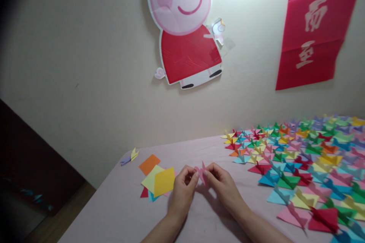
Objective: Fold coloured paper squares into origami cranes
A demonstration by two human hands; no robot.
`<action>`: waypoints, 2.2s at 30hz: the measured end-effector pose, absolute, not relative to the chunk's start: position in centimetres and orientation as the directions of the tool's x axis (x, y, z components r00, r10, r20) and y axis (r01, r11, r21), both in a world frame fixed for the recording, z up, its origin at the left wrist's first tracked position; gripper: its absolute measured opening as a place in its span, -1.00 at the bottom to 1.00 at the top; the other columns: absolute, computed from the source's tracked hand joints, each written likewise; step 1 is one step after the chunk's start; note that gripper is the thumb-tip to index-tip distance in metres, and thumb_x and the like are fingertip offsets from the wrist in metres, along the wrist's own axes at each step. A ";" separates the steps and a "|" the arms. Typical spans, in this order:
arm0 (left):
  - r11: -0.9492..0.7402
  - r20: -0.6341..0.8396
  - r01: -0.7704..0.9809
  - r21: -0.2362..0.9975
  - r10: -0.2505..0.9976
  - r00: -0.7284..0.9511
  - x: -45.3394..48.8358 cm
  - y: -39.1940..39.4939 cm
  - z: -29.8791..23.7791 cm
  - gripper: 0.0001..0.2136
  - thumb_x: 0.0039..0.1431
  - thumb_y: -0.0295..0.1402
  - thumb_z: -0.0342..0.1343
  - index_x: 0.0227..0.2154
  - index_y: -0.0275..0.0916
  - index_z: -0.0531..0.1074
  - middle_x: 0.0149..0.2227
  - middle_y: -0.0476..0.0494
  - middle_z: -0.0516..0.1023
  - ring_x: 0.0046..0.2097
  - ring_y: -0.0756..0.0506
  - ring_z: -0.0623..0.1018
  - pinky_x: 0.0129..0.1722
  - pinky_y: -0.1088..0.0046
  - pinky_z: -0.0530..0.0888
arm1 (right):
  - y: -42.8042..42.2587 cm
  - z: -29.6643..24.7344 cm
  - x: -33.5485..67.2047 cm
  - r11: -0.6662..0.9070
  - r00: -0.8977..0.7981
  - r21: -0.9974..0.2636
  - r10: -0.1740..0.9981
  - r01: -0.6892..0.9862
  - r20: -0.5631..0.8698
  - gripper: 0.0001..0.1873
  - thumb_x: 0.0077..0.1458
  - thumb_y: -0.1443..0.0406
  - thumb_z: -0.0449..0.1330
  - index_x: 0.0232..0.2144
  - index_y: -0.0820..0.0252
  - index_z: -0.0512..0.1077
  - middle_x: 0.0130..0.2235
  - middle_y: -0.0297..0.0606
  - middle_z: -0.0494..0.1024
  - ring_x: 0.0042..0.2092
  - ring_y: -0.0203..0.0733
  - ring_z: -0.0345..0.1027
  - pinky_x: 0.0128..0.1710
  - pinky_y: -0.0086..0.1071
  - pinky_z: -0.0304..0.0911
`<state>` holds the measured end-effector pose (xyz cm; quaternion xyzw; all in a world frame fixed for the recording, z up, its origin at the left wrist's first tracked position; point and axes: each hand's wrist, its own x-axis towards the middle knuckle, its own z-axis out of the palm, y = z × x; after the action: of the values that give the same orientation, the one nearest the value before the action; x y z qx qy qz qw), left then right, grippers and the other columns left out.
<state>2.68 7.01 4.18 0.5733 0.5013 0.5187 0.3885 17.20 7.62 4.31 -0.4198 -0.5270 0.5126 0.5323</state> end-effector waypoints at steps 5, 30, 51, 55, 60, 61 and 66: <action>-0.197 0.197 0.161 0.967 0.980 0.018 2.8 6.8 4.4 -0.75 0.12 -0.13 0.13 -0.48 -0.20 0.38 -0.45 -0.01 0.34 -0.36 -0.07 0.31 -0.34 0.46 0.25 | 7.7 4.4 17.4 0.108 -0.049 -0.993 0.993 -0.051 0.111 -0.48 -0.14 -0.15 0.30 -0.61 0.16 0.35 -0.60 -0.45 0.30 -0.51 -0.29 0.12 -0.49 -0.40 0.10; -0.141 0.138 0.046 0.989 0.989 0.052 2.0 7.2 4.6 -0.70 0.08 -0.11 0.10 -0.56 -0.21 0.27 -0.53 0.06 0.16 -0.41 -0.03 0.16 -0.37 0.47 0.18 | 7.8 3.8 17.4 0.397 -0.101 -0.917 0.915 0.048 0.391 -0.93 -0.02 0.27 0.21 -0.47 0.13 0.48 -0.20 -0.21 0.43 -0.17 -0.10 0.35 -0.29 -0.34 0.25; -0.184 0.171 0.182 0.966 0.981 0.087 2.5 7.3 3.2 -0.78 0.10 -0.21 0.13 -0.52 -0.22 0.30 -0.51 0.05 0.24 -0.41 -0.02 0.23 -0.40 0.47 0.18 | 8.0 3.7 17.3 0.127 -0.021 -0.968 0.991 -0.215 0.135 -0.58 -0.22 0.03 0.45 -0.52 0.17 0.38 -0.56 -0.45 0.40 -0.50 -0.31 0.23 -0.49 -0.43 0.16; -0.203 0.192 0.187 0.961 0.978 0.078 2.7 7.2 3.7 -0.80 0.09 -0.25 0.11 -0.54 -0.21 0.29 -0.51 0.07 0.24 -0.43 -0.01 0.22 -0.41 0.48 0.19 | 8.0 3.4 17.2 0.128 -0.021 -0.959 0.990 -0.252 0.138 -0.55 -0.17 0.07 0.44 -0.35 0.12 0.32 -0.57 -0.50 0.40 -0.52 -0.30 0.28 -0.49 -0.43 0.20; -0.235 0.230 0.175 0.956 0.972 0.049 2.8 7.0 4.1 -0.80 0.07 -0.25 0.15 -0.55 -0.22 0.33 -0.49 0.05 0.29 -0.42 -0.01 0.26 -0.40 0.49 0.21 | 8.1 3.2 17.2 0.143 -0.016 -0.963 0.988 -0.230 0.151 -0.53 -0.12 0.06 0.41 -0.25 0.11 0.32 -0.58 -0.51 0.40 -0.53 -0.29 0.30 -0.49 -0.42 0.21; -0.222 0.216 0.158 0.962 0.975 0.051 2.8 7.0 4.1 -0.80 0.08 -0.25 0.15 -0.54 -0.22 0.35 -0.50 0.05 0.30 -0.43 -0.01 0.27 -0.39 0.50 0.22 | 8.1 3.2 17.2 0.147 -0.012 -0.963 0.988 -0.225 0.154 -0.53 -0.11 0.05 0.40 -0.24 0.11 0.34 -0.57 -0.50 0.41 -0.52 -0.27 0.31 -0.48 -0.41 0.22; -0.178 0.177 0.015 0.984 0.984 0.033 2.9 7.3 3.3 -0.80 0.06 -0.22 0.20 -0.49 -0.24 0.41 -0.53 0.02 0.41 -0.44 -0.03 0.35 -0.41 0.49 0.27 | 8.0 3.7 17.2 0.164 -0.032 -0.972 0.985 -0.167 0.172 -0.59 -0.11 -0.03 0.37 -0.42 0.15 0.45 -0.48 -0.36 0.50 -0.42 -0.20 0.35 -0.39 -0.34 0.26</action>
<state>2.88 7.25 3.34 0.5550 0.4500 0.5301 0.4566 17.22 7.99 3.65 -0.4013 -0.5090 0.5067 0.5684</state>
